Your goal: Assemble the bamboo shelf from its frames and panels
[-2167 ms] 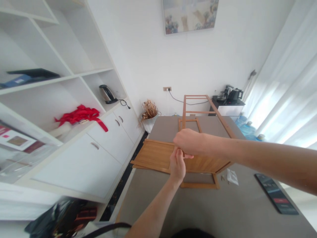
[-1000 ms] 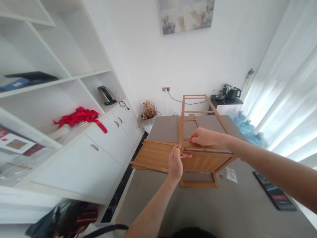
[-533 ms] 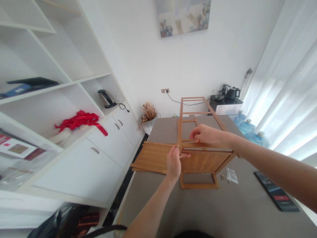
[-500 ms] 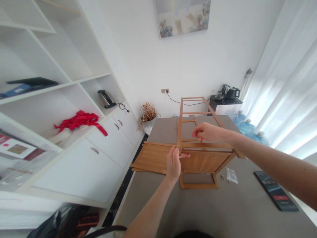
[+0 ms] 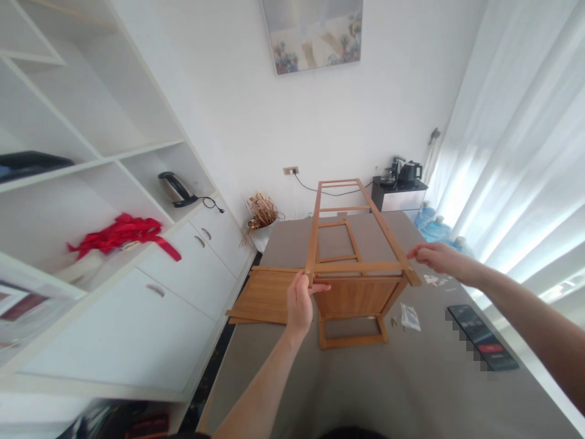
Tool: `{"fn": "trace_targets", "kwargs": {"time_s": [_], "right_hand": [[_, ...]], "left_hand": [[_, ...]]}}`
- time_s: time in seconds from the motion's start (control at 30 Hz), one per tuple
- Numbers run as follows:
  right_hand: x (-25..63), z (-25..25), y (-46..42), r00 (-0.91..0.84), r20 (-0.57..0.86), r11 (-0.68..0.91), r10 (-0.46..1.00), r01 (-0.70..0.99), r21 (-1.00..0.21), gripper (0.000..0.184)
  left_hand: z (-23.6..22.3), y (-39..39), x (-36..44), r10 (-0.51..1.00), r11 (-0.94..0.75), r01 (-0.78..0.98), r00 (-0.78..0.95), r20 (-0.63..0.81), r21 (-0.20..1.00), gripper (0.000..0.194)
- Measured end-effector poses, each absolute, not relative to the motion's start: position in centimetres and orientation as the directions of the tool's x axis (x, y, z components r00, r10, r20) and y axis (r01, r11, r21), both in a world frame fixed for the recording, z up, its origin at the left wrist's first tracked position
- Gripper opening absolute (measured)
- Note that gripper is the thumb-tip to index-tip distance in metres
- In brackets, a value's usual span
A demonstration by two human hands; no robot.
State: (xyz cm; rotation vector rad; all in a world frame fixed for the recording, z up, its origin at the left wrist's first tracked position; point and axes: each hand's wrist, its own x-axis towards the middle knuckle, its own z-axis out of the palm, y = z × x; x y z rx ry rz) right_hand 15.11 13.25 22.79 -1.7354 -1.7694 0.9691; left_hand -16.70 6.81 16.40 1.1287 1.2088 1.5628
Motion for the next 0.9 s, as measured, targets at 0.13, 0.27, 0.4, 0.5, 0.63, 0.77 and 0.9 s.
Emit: {"fn": "trace_targets", "kwargs": {"time_s": [0.13, 0.27, 0.4, 0.5, 0.63, 0.77, 0.9], "right_hand": [[15.1, 22.2, 10.8, -0.41, -0.137, 0.062, 0.902, 0.437, -0.897, 0.04], [15.4, 20.5, 10.3, -0.546, -0.043, 0.146, 0.837, 0.298, -0.943, 0.041], [15.9, 18.4, 10.3, -0.465, 0.026, 0.24, 0.885, 0.408, -0.881, 0.027], [16.4, 18.0, 9.8, -0.436, 0.103, 0.319, 0.894, 0.46, -0.828, 0.02], [17.3, 18.6, 9.1, -0.507, 0.118, 0.372, 0.854, 0.436, -0.82, 0.016], [19.2, 18.9, 9.6, -0.615, -0.034, 0.222, 0.788, 0.335, -0.916, 0.022], [20.3, 18.3, 11.5, -0.573, -0.146, -0.079, 0.806, 0.141, -0.987, 0.032]], "left_hand": [[16.7, 6.8, -16.2, 0.953, -0.183, -0.106, -0.266, 0.149, 0.977, 0.032], [16.8, 6.9, -15.7, 0.955, -0.174, -0.121, -0.264, 0.137, 0.977, 0.031], [17.0, 6.9, -15.2, 0.96, -0.136, -0.116, -0.259, 0.102, 0.984, 0.027], [17.3, 6.6, -14.7, 0.958, -0.099, -0.104, -0.28, 0.066, 0.99, 0.027], [17.6, 5.8, -14.2, 0.953, -0.069, -0.067, -0.3, 0.046, 0.995, 0.028], [17.7, 5.1, -13.6, 0.944, -0.051, -0.029, -0.329, 0.038, 0.998, 0.028], [17.7, 5.2, -13.4, 0.942, -0.046, 0.019, -0.333, 0.049, 0.999, 0.027]]}}
